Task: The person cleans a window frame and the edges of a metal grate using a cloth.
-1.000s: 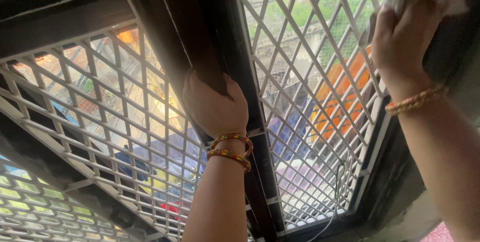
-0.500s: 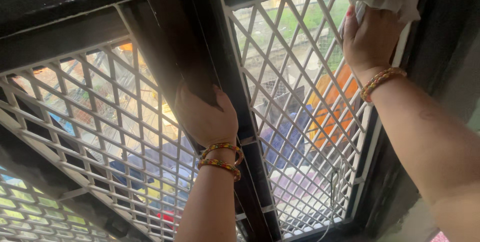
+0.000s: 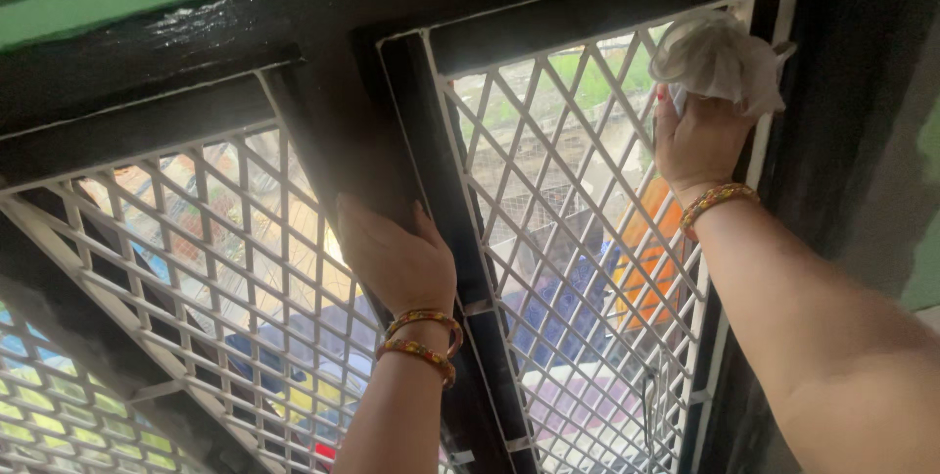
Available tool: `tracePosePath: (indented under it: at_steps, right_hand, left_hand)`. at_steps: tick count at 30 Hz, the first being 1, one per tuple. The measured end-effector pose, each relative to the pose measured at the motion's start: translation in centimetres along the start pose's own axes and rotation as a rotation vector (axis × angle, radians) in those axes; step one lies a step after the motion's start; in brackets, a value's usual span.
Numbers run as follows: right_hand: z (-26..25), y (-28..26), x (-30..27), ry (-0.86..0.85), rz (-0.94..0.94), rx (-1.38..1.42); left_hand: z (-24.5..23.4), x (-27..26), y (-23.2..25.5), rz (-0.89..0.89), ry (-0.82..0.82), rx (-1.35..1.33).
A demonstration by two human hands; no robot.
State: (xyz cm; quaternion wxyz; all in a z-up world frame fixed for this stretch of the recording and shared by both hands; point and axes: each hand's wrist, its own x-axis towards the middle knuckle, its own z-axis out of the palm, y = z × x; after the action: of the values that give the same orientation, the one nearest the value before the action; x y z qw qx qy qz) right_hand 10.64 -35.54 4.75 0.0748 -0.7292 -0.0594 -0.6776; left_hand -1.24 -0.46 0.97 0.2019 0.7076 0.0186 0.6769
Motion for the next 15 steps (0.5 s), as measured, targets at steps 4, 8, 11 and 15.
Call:
tracePosePath:
  at_steps: [4,8,11,15]
  right_hand:
    - [-0.2,-0.4,0.0,0.026,-0.019,0.04]
    - [-0.3,-0.5,-0.1,0.013,0.007,0.058]
    - [-0.3,-0.4,-0.4,-0.026,0.026,0.068]
    - [-0.1,0.0,-0.4,0.023,-0.004,0.098]
  left_hand:
    - [-1.0,1.4,3.1,0.224,-0.072,0.033]
    - [0.9,5.9,6.7,0.486,-0.249,-0.062]
    - [2.7,8.7,7.8,0.479,-0.286,0.033]
    - [4.5,9.0,6.9,0.46,-0.3,0.082]
